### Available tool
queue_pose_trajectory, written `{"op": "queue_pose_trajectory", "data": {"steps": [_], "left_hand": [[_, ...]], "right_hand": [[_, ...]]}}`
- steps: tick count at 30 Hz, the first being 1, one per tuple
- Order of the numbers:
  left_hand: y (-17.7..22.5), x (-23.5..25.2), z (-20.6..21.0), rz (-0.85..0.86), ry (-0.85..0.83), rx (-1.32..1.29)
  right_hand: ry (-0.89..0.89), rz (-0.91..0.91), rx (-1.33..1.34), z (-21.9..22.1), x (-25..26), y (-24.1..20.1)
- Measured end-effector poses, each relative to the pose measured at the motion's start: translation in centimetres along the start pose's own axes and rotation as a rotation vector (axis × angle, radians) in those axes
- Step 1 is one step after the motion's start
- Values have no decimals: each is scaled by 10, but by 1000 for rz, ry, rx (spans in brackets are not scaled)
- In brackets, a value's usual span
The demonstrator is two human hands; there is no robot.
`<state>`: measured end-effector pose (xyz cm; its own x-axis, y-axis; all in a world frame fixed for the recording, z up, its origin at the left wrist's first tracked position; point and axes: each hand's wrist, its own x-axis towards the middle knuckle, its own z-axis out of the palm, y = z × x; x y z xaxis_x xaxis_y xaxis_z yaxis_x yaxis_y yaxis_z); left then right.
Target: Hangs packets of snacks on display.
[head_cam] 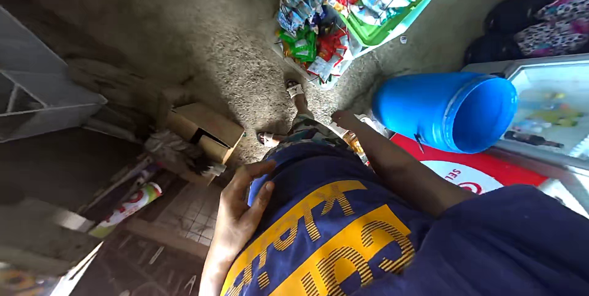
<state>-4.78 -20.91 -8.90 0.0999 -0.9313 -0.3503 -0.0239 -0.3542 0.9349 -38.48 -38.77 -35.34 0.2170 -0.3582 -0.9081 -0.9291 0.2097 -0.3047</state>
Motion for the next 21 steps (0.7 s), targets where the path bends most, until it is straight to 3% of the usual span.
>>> {"op": "queue_pose_trajectory", "data": {"steps": [6,12,21], "left_hand": [[20,84,31,-16,-26,11],[31,138,47,-87,23,86],[43,181,63,-172,59,154]], "right_hand": [[-19,-136,-6,-69,44,-20],[45,4,23,-132,82,-6],[-6,1,39,-164,108,-21]]}}
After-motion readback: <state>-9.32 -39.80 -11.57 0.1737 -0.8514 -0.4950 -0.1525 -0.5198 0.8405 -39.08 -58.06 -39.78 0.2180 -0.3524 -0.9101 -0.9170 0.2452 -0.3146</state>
